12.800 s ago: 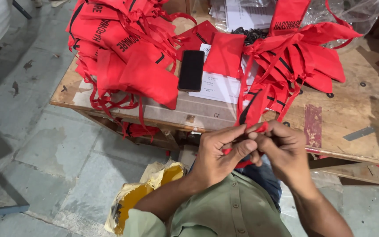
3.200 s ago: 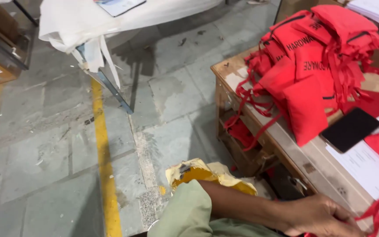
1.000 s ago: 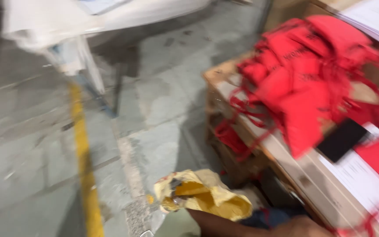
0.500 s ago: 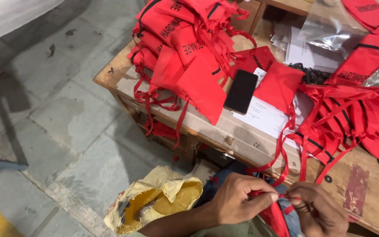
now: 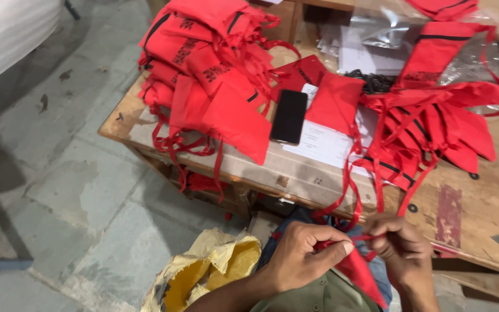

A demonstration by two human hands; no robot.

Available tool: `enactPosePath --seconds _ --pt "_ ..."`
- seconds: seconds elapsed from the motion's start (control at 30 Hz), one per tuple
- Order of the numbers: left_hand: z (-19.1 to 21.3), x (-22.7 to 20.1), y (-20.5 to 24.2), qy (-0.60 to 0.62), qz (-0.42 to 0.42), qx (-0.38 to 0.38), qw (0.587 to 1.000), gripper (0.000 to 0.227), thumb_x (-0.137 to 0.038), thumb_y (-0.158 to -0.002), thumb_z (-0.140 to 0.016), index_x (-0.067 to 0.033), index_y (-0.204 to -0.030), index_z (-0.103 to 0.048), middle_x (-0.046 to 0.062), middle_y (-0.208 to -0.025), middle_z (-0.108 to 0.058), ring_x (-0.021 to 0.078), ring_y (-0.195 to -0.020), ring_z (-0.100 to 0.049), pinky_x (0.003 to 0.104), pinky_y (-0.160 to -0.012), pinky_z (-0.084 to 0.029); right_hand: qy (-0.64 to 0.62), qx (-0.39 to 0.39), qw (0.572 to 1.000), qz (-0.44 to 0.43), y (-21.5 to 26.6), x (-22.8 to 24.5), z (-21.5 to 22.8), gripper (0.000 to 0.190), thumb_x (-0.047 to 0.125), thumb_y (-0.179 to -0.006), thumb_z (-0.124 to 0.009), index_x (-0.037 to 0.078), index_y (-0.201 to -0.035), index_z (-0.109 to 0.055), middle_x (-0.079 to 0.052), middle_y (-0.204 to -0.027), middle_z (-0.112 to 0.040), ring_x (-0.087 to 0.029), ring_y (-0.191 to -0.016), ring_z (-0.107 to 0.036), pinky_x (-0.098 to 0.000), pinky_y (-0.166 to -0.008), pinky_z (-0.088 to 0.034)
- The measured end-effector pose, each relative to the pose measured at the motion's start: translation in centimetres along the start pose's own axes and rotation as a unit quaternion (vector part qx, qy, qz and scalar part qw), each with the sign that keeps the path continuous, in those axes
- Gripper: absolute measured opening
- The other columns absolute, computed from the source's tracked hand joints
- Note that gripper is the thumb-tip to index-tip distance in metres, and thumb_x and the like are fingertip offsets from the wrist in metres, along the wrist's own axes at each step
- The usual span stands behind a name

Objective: Assembling and tying straps on small red tool bags or pouches.

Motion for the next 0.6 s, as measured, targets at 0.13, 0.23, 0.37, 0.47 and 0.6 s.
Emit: enactPosePath --seconds 0.13,0.23,0.37,0.47,0.6 --pt "-1.1 -1.1 -0.7 0.046 -0.055 0.055 0.996 0.016 -0.017 -0.101 -0.071 -0.0021 -0.107 -0.075 0.01 -0.086 -0.075 0.0099 -0.076 -0.072 0.026 -0.068 -0.056 0.143 0.215 0.964 -0.063 -1.5 3.6 -0.8 0.036 0.0 -0.081 -0.076 -0.002 -0.115 -0.065 -0.01 -0.12 -0.067 -0.021 -0.103 -0.065 -0.0367 -0.085 -0.055" --pt "-1.8 -1.9 -0.9 0.049 -0.07 0.089 0.992 0.014 -0.016 -0.102 -0.07 -0.003 -0.105 -0.075 0.009 -0.085 -0.074 0.0098 -0.076 -0.072 0.026 -0.068 -0.056 0.187 0.295 0.935 -0.054 -0.7 1.6 2.6 0.036 0.002 -0.078 -0.08 -0.002 -0.113 -0.068 -0.01 -0.111 -0.072 -0.024 -0.1 -0.068 -0.0377 -0.085 -0.055" --pt "-1.8 -3.6 -1.0 0.021 -0.055 0.092 0.994 0.014 -0.016 -0.101 -0.071 -0.0029 -0.104 -0.075 0.008 -0.076 -0.071 0.0097 -0.066 -0.067 0.027 -0.06 -0.051 0.253 0.274 0.928 -0.015 0.4 2.3 4.6 0.02 0.007 -0.078 -0.083 0.0 -0.095 -0.076 -0.008 -0.093 -0.075 -0.022 -0.085 -0.071 -0.0339 -0.071 -0.061" --pt "-1.4 -4.5 -1.1 0.014 -0.088 0.128 0.988 0.014 -0.015 -0.103 -0.07 -0.0019 -0.103 -0.074 0.008 -0.079 -0.07 0.0091 -0.068 -0.066 0.027 -0.061 -0.05 0.364 0.159 0.912 0.099 1.4 6.2 6.9 0.014 0.007 -0.077 -0.074 0.001 -0.089 -0.072 -0.008 -0.095 -0.073 -0.022 -0.084 -0.072 -0.0344 -0.075 -0.056" --pt "-0.6 -3.8 -1.5 0.024 -0.027 0.14 0.99 0.015 -0.015 -0.097 -0.073 -0.0009 -0.099 -0.075 0.005 -0.074 -0.069 0.0093 -0.061 -0.06 0.026 -0.055 -0.047 0.407 -0.095 0.909 0.004 3.0 13.2 9.9 0.009 0.004 -0.088 -0.074 -0.002 -0.092 -0.068 -0.007 -0.083 -0.066 -0.017 -0.075 -0.06 -0.0269 -0.068 -0.047"
Point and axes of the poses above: each hand's wrist, its own y-axis away from the middle knuckle, its own z-axis out of the back of the hand, x = y × z, the point moved 1 cm from there along -y, towards the middle knuckle
